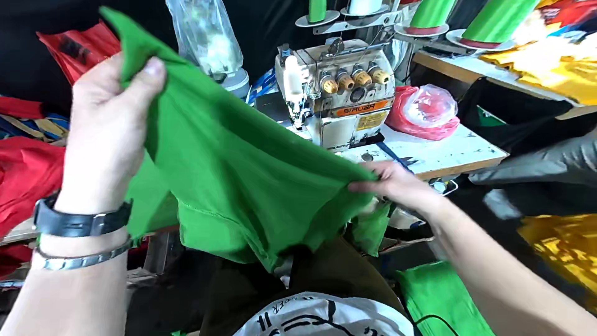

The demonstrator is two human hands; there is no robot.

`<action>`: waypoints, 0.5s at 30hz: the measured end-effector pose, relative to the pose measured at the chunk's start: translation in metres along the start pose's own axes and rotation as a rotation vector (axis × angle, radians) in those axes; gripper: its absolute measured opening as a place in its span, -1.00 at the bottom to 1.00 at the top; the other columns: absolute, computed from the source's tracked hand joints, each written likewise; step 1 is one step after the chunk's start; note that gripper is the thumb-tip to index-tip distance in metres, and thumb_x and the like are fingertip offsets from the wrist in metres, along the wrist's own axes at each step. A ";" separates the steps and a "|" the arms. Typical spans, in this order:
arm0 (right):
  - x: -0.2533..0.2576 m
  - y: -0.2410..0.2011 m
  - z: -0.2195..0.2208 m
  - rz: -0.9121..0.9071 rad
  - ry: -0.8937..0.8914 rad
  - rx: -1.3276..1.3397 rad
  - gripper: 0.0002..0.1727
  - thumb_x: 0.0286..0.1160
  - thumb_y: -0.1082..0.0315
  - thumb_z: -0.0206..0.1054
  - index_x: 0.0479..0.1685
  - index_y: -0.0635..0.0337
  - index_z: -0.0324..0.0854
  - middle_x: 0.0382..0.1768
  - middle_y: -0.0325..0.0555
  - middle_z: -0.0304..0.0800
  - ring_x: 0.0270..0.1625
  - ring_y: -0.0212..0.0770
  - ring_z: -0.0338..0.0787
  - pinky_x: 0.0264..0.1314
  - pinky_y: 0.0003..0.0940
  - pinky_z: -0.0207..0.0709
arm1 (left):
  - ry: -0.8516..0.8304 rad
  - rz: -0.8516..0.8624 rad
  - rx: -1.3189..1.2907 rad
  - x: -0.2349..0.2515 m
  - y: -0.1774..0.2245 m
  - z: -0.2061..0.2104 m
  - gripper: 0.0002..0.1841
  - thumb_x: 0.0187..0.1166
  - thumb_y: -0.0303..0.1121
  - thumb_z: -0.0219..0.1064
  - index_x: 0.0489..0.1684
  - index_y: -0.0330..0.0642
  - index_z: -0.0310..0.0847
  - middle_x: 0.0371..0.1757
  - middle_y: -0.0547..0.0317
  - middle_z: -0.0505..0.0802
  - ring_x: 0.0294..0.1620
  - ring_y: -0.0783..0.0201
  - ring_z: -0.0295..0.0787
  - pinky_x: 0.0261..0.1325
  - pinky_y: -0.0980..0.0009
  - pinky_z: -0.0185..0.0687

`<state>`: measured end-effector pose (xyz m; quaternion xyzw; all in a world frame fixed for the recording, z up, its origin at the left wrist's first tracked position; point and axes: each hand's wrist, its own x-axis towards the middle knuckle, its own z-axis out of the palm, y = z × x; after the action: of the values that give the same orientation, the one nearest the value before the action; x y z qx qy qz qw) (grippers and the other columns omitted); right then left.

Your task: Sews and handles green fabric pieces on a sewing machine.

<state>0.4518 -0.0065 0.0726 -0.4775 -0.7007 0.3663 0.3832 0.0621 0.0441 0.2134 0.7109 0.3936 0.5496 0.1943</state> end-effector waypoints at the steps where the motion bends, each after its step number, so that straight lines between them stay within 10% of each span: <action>1: 0.001 0.004 -0.011 -0.027 0.091 0.095 -0.84 0.34 0.46 0.44 -0.14 0.09 0.79 -0.29 -0.38 0.88 -0.25 -0.53 0.81 -0.11 -0.50 0.75 | 0.025 -0.039 -0.003 -0.003 -0.009 -0.008 -0.86 0.77 -0.18 0.22 0.06 0.16 0.67 -0.15 0.70 0.84 -0.13 0.69 0.80 0.04 0.58 0.78; 5: 0.014 -0.015 -0.018 -0.057 0.332 0.564 -0.79 0.54 0.50 0.24 -0.13 0.03 0.78 -0.28 -0.34 0.92 -0.28 -0.46 0.87 -0.18 -0.49 0.81 | 0.024 -0.260 0.196 -0.020 -0.049 -0.028 -0.88 0.69 -0.16 0.29 -0.04 0.10 0.64 -0.22 0.61 0.80 -0.20 0.68 0.75 -0.03 0.52 0.75; 9: 0.038 -0.053 0.007 -0.065 0.350 0.478 -0.87 0.66 0.45 0.22 -0.05 0.12 0.69 -0.29 -0.32 0.89 -0.24 -0.44 0.87 -0.10 -0.42 0.81 | -0.258 -0.281 0.683 -0.034 -0.062 -0.025 -0.60 0.66 -0.22 0.39 0.12 -0.48 0.67 0.07 -0.54 0.74 0.07 -0.55 0.68 0.09 -0.62 0.41; 12: 0.056 -0.081 0.026 -0.154 0.149 0.211 -0.91 0.54 0.37 0.41 -0.15 0.19 0.75 -0.37 -0.34 0.85 -0.31 -0.53 0.81 -0.14 -0.49 0.76 | -0.433 -0.111 0.471 -0.036 -0.014 0.031 -0.29 0.42 -0.22 0.60 0.54 -0.34 0.46 0.53 -0.31 0.57 0.52 -0.30 0.50 0.50 -0.33 0.37; 15: 0.065 -0.106 0.040 -0.221 0.043 0.167 -0.93 0.51 0.37 0.46 -0.27 0.18 0.77 -0.46 -0.39 0.81 -0.40 -0.63 0.75 -0.26 -0.63 0.67 | -0.523 0.053 0.112 -0.033 0.010 0.093 -0.29 0.35 -0.16 0.60 0.48 -0.30 0.47 0.26 -0.02 0.77 0.27 0.20 0.73 0.35 0.17 0.66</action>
<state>0.3587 0.0200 0.1598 -0.3714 -0.7078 0.3687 0.4745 0.1497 0.0269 0.1705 0.8484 0.3410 0.3294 0.2355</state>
